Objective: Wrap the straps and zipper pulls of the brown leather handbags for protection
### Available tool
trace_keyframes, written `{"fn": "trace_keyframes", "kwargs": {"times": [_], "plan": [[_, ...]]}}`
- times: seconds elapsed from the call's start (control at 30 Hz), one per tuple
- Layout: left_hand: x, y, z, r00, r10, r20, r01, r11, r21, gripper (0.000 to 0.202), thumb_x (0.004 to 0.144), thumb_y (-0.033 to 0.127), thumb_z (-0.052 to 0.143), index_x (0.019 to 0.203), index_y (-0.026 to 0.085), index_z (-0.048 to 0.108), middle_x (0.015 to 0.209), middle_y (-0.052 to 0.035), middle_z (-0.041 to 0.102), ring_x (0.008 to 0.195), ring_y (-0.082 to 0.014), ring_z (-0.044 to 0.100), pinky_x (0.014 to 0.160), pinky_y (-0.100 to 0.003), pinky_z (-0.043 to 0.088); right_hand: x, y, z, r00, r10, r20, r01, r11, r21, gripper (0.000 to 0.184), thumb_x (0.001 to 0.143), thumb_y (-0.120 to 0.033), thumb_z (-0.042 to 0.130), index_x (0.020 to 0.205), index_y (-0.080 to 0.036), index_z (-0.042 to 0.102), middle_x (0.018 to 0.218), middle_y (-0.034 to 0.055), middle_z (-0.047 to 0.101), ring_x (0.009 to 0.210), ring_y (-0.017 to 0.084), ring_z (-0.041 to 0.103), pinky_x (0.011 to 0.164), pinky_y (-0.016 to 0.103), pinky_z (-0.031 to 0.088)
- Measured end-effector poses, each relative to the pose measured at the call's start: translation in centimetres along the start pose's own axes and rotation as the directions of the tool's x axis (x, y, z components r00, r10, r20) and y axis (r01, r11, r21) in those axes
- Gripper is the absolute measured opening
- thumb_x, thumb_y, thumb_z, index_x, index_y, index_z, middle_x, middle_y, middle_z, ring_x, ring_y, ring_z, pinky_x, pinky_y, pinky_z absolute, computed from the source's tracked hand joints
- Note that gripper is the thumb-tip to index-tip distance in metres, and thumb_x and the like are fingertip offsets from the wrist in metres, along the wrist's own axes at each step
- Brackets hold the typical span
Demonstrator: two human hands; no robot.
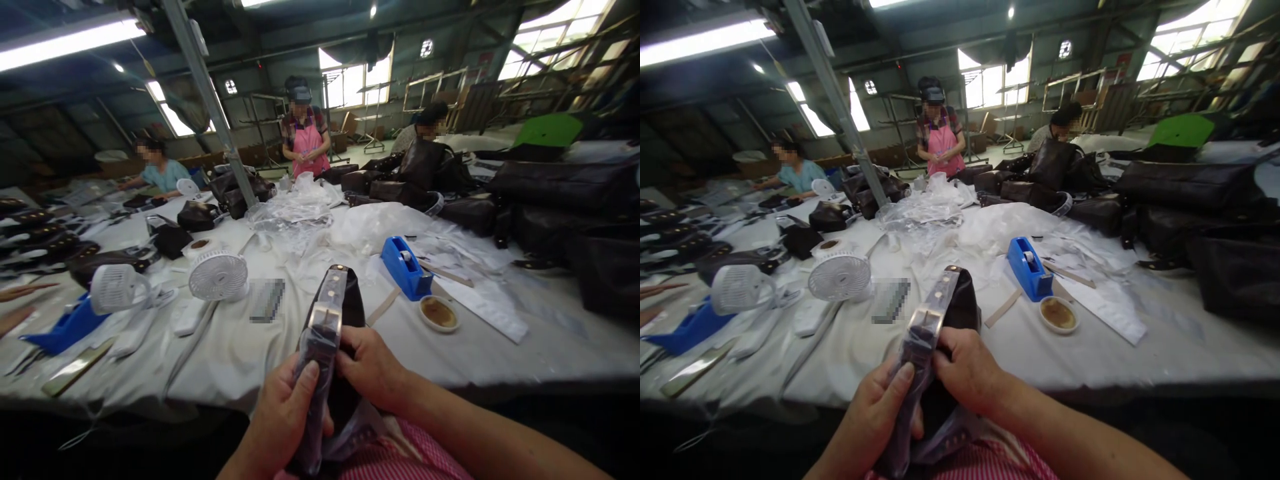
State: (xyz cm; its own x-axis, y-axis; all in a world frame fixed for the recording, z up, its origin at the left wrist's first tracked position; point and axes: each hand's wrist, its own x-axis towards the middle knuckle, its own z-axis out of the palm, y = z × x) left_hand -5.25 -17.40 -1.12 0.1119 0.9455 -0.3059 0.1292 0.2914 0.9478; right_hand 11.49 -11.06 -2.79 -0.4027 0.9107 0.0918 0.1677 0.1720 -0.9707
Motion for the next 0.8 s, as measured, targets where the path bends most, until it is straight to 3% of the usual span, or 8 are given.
{"fn": "trace_keyframes", "kwargs": {"times": [0.13, 0.27, 0.43, 0.5, 0.63, 0.7, 0.8], "plan": [[-0.2, 0.0, -0.3, 1.0, 0.006, -0.014, -0.006, 1.0, -0.008, 0.045, 0.092, 0.06, 0.047, 0.095, 0.016, 0.056, 0.046, -0.0009, 0.063, 0.036, -0.0117, 0.054, 0.037, -0.017, 0.04, 0.3, -0.1, 0.5, 0.983, 0.122, 0.139, -0.164, 0.923, 0.347, 0.02, 0.087, -0.031, 0.064, 0.08, -0.013, 0.068, 0.06, -0.0035, 0.053, 0.05, 0.007, 0.042, 0.047, 0.018, 0.032], [-0.4, -0.2, -0.5, 1.0, 0.019, 0.004, -0.018, 0.997, -0.077, 0.045, 0.093, 0.059, 0.048, 0.099, 0.016, 0.058, 0.049, -0.0012, 0.064, 0.038, -0.0122, 0.055, 0.038, -0.018, 0.04, -0.3, 0.7, 0.0, 0.935, 0.092, 0.341, -0.285, 0.767, 0.575, 0.022, 0.085, -0.033, 0.07, 0.094, -0.012, 0.07, 0.074, -0.0001, 0.058, 0.052, 0.004, 0.042, 0.048, 0.017, 0.027], [-0.4, -0.1, -0.4, 1.0, -0.014, 0.002, 0.014, 0.987, -0.158, 0.048, 0.089, 0.063, 0.05, 0.095, 0.016, 0.058, 0.05, -0.0022, 0.064, 0.039, -0.0135, 0.057, 0.037, -0.018, 0.04, -0.6, 1.9, 0.4, 0.904, 0.216, 0.37, -0.422, 0.596, 0.683, 0.021, 0.077, -0.029, 0.077, 0.091, -0.014, 0.071, 0.068, -0.0024, 0.054, 0.044, 0.001, 0.036, 0.042, 0.016, 0.022], [-0.4, -0.2, -0.4, 1.0, -0.009, 0.007, 0.01, 0.979, -0.202, 0.047, 0.088, 0.063, 0.051, 0.093, 0.017, 0.056, 0.048, -0.0013, 0.063, 0.038, -0.0129, 0.056, 0.037, -0.018, 0.039, -0.5, 1.8, 0.8, 0.896, 0.257, 0.363, -0.441, 0.624, 0.646, 0.023, 0.075, -0.032, 0.08, 0.087, -0.015, 0.07, 0.064, -0.0036, 0.052, 0.043, 0.001, 0.035, 0.041, 0.016, 0.022], [-0.6, -0.6, -0.8, 1.0, 0.0, 0.016, 0.005, 0.958, -0.288, 0.044, 0.085, 0.061, 0.057, 0.09, 0.018, 0.053, 0.05, 0.0005, 0.062, 0.038, -0.0131, 0.057, 0.036, -0.018, 0.04, -0.2, 0.9, 0.8, 0.918, 0.239, 0.317, -0.352, 0.859, 0.372, 0.032, 0.08, -0.043, 0.075, 0.074, -0.013, 0.066, 0.059, -0.0039, 0.05, 0.043, 0.003, 0.037, 0.04, 0.017, 0.024], [-0.6, -0.9, -1.1, 1.0, -0.004, 0.008, 0.006, 0.95, -0.312, 0.043, 0.083, 0.06, 0.06, 0.089, 0.018, 0.053, 0.052, 0.0007, 0.063, 0.04, -0.0139, 0.059, 0.036, -0.018, 0.042, -0.2, 0.4, 0.3, 0.927, 0.214, 0.307, -0.292, 0.927, 0.236, 0.032, 0.081, -0.045, 0.074, 0.081, -0.014, 0.067, 0.062, -0.0032, 0.053, 0.046, 0.004, 0.04, 0.042, 0.017, 0.028], [-0.7, -1.0, -1.5, 1.0, -0.012, 0.015, 0.016, 0.953, -0.302, 0.044, 0.084, 0.06, 0.058, 0.092, 0.017, 0.055, 0.052, 0.0003, 0.063, 0.041, -0.0149, 0.061, 0.037, -0.019, 0.043, -0.3, 0.1, -0.9, 0.919, 0.236, 0.316, -0.277, 0.957, 0.09, 0.034, 0.081, -0.047, 0.072, 0.092, -0.015, 0.07, 0.066, -0.002, 0.056, 0.049, 0.006, 0.042, 0.043, 0.018, 0.031]]}}
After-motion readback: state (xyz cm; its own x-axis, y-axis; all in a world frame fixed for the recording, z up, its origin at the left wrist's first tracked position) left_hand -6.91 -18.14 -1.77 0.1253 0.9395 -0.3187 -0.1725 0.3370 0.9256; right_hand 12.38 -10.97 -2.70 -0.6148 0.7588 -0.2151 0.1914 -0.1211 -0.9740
